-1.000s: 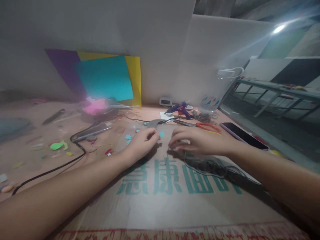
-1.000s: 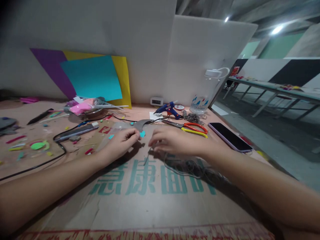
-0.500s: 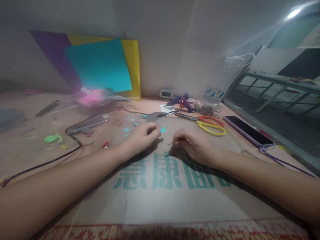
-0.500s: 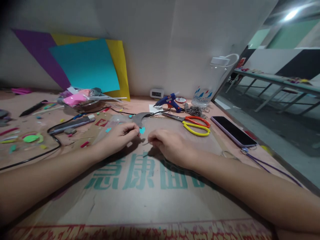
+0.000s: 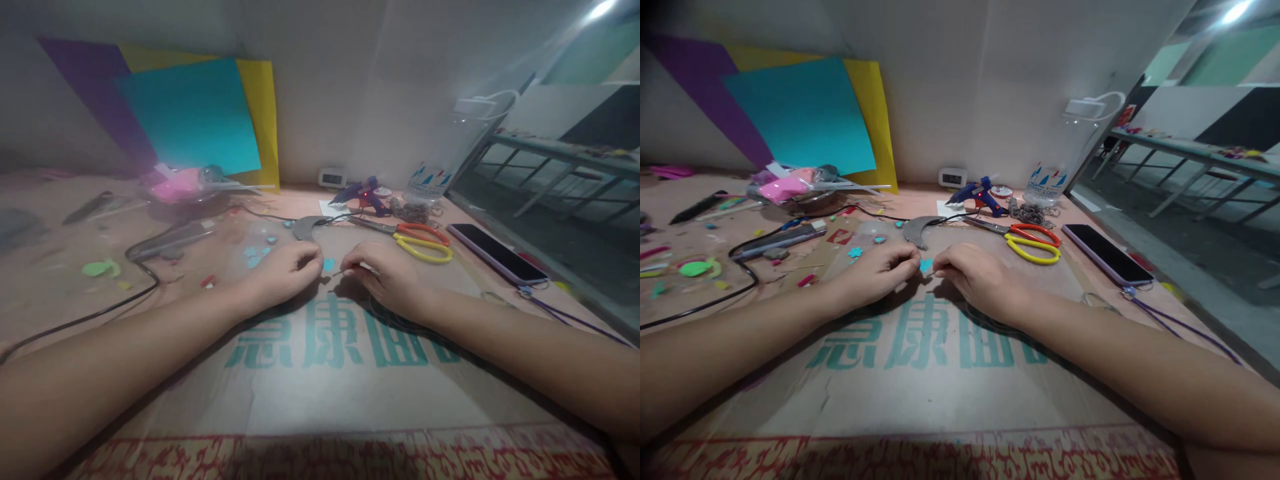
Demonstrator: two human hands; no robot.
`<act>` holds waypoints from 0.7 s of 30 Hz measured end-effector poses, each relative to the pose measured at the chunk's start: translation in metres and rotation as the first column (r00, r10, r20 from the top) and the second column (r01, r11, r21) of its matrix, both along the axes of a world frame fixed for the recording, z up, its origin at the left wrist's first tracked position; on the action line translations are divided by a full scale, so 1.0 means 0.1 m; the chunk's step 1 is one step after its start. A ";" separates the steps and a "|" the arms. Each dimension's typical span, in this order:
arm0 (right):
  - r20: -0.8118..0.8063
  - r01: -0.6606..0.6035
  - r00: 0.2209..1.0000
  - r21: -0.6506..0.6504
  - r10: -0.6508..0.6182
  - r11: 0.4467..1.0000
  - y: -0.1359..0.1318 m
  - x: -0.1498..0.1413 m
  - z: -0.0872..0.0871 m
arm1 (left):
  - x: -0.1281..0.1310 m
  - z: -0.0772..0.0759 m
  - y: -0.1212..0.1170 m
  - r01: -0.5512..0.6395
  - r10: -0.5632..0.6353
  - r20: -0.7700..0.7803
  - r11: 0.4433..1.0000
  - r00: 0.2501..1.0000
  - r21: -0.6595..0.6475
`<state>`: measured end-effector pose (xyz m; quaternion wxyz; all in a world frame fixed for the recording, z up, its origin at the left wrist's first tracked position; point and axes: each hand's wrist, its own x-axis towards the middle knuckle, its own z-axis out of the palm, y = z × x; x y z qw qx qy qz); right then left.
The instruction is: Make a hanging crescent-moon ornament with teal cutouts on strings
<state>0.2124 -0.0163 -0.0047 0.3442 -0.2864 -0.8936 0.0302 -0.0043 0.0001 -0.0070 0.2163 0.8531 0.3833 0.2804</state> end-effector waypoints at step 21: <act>0.122 -0.027 0.992 0.142 0.010 0.990 0.00 -0.02 0.00 | 0.01 0.00 -0.02 0.055 -0.054 -0.022 0.998 0.998 0.043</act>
